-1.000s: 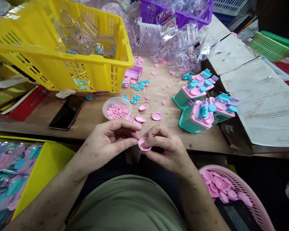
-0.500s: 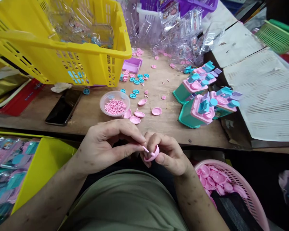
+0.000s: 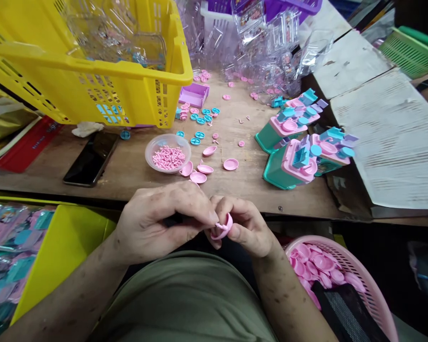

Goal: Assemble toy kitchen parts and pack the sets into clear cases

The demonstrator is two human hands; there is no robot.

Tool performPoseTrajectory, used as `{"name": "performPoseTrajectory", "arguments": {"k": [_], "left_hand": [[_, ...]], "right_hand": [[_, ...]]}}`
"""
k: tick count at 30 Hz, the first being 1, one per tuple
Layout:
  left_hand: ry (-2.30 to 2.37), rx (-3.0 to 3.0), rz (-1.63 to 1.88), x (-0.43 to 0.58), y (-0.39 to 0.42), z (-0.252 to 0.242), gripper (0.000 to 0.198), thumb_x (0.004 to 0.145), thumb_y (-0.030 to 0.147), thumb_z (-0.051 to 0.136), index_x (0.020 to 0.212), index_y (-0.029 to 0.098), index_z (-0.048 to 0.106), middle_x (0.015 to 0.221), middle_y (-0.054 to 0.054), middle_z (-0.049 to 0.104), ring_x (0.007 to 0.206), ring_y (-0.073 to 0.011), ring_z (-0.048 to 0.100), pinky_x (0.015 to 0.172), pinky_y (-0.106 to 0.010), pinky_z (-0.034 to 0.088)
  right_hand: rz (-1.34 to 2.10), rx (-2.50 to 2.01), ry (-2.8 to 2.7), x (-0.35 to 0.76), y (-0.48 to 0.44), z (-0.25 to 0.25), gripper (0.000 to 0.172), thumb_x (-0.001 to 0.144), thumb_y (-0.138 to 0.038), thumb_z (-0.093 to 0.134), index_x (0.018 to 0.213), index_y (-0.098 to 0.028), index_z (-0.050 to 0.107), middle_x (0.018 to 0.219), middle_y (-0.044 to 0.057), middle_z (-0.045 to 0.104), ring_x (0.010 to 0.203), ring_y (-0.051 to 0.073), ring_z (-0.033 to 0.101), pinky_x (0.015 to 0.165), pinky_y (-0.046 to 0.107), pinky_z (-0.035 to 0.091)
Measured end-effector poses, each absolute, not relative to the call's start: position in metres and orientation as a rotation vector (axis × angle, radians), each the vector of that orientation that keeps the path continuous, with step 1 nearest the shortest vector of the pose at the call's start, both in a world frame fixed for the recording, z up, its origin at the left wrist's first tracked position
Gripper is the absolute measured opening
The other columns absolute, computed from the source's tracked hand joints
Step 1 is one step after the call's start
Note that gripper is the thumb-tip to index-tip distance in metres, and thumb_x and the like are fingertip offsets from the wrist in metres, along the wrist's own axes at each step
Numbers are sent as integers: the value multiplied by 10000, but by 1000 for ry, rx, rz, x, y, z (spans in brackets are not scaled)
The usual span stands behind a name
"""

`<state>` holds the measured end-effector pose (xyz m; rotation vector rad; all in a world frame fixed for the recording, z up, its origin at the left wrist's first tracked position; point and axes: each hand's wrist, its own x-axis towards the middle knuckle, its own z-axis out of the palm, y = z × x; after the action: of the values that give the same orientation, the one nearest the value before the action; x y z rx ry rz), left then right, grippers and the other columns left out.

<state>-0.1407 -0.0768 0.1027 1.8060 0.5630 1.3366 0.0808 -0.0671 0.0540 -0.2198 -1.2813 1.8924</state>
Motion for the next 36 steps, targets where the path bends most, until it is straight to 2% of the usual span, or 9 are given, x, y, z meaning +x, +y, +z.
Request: {"name": "performPoseTrajectory", "arguments": {"k": [8,13,16,19,24,28,32,34,36], "left_hand": [[524,2024,1309,-139,-74,107,222,1003,25,734,1095,216,802,931,-72,866,905,-210,843,880,-306,687],[485,2190,1233,-144,-63,107,247,1032,53,705,1169,245,780,1032,-63,872,973,-198,843,960,-317,685],[762,2342,1133,-157,-51,113,229,1060,190,741,1272,270,774,1213,-68,848,1146,-221,808,1085,-369,644],[1269,2365,1138,-181,-31,122,220,1068,398,737,1251,283,777,1287,-59,808,1231,-263,744,1165,-433,587],[1710,2433,641,-216,14,115,311,1048,473,612,1081,227,799,1103,-97,802,1091,-326,712,1090,-498,548],[1762,2564,249,-218,33,91,262,965,433,665,982,240,841,1090,-138,761,1138,-390,639,1072,-547,483],[1740,2599,280,-216,38,73,147,891,372,768,870,257,858,1051,-144,736,1116,-402,589,997,-534,417],[1738,2596,290,-216,40,71,120,887,345,774,856,266,858,1029,-140,749,1096,-395,579,967,-530,388],[1728,2604,229,-215,41,72,109,895,318,755,841,265,834,998,-130,765,1070,-380,584,935,-519,369]], "right_hand": [[1940,-275,-1269,80,-65,49,258,1050,-391,827,944,-182,721,919,22,658,647,110,638,619,246,571],[1900,-358,-1283,79,-63,50,324,1043,-477,835,943,-198,703,864,0,665,596,106,615,594,251,568],[1572,-583,-1533,92,-52,51,178,1065,-385,821,1017,-225,760,965,24,720,783,151,715,734,284,621],[954,-854,-1875,110,-38,43,50,1060,-268,811,1108,-262,825,1077,57,751,1014,205,748,926,339,633],[513,-1045,-2183,122,-23,25,107,1066,-253,768,1154,-253,828,1233,110,732,1004,242,749,871,397,654],[425,-1070,-2156,129,-10,28,209,1056,-254,735,1259,-251,785,1338,130,725,1202,305,727,1043,502,628],[263,-1236,-2180,140,17,25,285,1013,-201,730,1290,-249,778,1426,152,705,1338,378,644,1148,621,557],[307,-1296,-2239,143,28,20,273,1010,-227,769,1281,-260,785,1384,137,743,1307,381,651,1137,635,553],[351,-1290,-2223,144,33,16,153,1044,-255,752,1192,-249,791,1207,117,791,1162,338,709,1062,570,593]]}}
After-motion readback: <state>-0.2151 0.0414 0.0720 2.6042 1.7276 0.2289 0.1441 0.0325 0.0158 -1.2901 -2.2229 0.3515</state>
